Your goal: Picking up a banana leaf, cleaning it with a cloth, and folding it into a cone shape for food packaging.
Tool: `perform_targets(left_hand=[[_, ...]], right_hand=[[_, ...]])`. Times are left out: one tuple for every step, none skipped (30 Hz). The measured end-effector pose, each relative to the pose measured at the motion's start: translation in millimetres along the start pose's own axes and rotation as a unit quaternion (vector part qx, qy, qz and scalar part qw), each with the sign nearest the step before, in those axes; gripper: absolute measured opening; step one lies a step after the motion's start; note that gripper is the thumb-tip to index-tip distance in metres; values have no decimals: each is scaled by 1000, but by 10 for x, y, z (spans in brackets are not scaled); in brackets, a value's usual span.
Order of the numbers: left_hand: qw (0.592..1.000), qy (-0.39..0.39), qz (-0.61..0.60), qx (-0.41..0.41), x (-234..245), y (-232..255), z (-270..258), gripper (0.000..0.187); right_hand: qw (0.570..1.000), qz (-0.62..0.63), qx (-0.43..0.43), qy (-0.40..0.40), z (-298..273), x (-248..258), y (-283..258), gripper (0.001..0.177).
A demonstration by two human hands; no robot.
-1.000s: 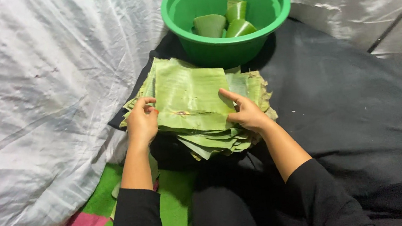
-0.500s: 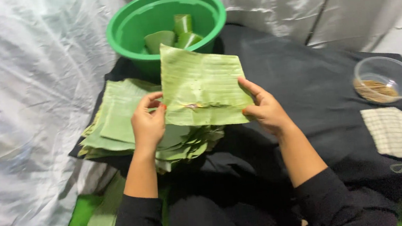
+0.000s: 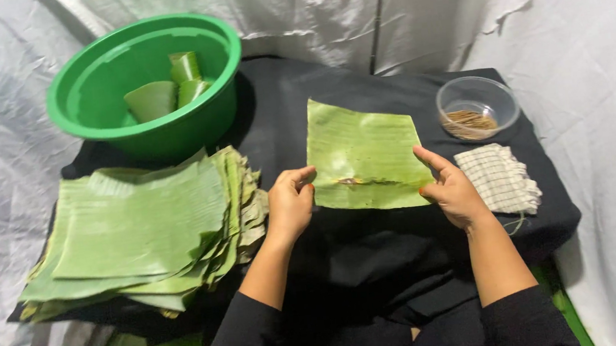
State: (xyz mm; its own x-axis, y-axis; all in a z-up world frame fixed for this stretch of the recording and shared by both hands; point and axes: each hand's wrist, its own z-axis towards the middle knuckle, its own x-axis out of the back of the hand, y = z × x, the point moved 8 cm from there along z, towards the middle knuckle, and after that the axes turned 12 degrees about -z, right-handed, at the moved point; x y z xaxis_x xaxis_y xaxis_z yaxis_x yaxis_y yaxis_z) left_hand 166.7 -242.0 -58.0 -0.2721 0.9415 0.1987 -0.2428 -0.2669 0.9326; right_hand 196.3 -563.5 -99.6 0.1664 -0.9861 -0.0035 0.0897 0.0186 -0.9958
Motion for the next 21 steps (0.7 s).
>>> perform_targets(left_hand=[[1000, -6, -1, -2, -103, -59, 18, 37], [999, -29, 19, 33, -220, -181, 35, 33], [996, -51, 39, 67, -332, -306, 48, 29], [995, -57, 38, 67, -410, -424, 61, 29], [993, -68, 47, 88, -493, -580, 70, 26], [989, -79, 56, 110, -559, -741, 78, 22], [989, -84, 56, 111, -610, -782, 90, 22], [985, -98, 73, 123, -654, -844, 97, 20], [981, -111, 90, 134, -693, -908, 104, 17], [980, -116, 91, 136, -723, -928, 116, 17], [977, -125, 96, 144, -755, -960, 123, 19], [974, -133, 100, 151, -795, -989, 137, 21], [974, -137, 101, 151, -806, -975, 146, 21], [970, -146, 109, 162, -818, -978, 152, 21], [965, -155, 118, 173, -827, -981, 155, 23], [965, -157, 119, 174, -838, -959, 175, 23], [958, -168, 142, 185, -852, -958, 181, 23], [951, -177, 165, 194, -864, -956, 194, 24], [951, -177, 165, 194, -872, -925, 196, 24], [948, -194, 172, 184, -903, -875, 215, 28], [945, -211, 178, 174, -929, -824, 235, 32]], right_hand=[[1000, 0, 1, 7, -14, 100, 36, 95], [999, -25, -8, 22, -27, 204, 80, 93], [998, -50, -16, 38, -40, 303, 125, 91], [998, -49, -18, 44, -31, 393, 194, 91], [993, -111, -8, 48, -19, 476, 243, 87], [984, -172, -1, 50, 1, 543, 293, 82], [984, -172, -3, 54, -1, 597, 366, 82], [973, -226, 13, 54, -1, 622, 413, 78], [958, -279, 29, 54, -1, 640, 463, 75], [959, -278, 25, 57, 15, 673, 533, 75], [950, -305, 40, 61, 27, 693, 572, 73], [939, -332, 57, 65, 50, 721, 605, 72], [939, -332, 55, 67, 31, 716, 591, 72], [928, -363, 48, 71, 20, 709, 573, 70], [915, -394, 41, 74, 7, 698, 556, 68], [915, -394, 38, 74, -5, 698, 559, 68], [909, -408, 38, 80, -22, 703, 557, 67], [901, -423, 39, 86, -24, 709, 550, 65], [901, -423, 39, 86, -47, 691, 565, 65], [897, -432, 31, 90, -53, 680, 567, 63], [893, -440, 24, 94, -59, 665, 568, 62]])
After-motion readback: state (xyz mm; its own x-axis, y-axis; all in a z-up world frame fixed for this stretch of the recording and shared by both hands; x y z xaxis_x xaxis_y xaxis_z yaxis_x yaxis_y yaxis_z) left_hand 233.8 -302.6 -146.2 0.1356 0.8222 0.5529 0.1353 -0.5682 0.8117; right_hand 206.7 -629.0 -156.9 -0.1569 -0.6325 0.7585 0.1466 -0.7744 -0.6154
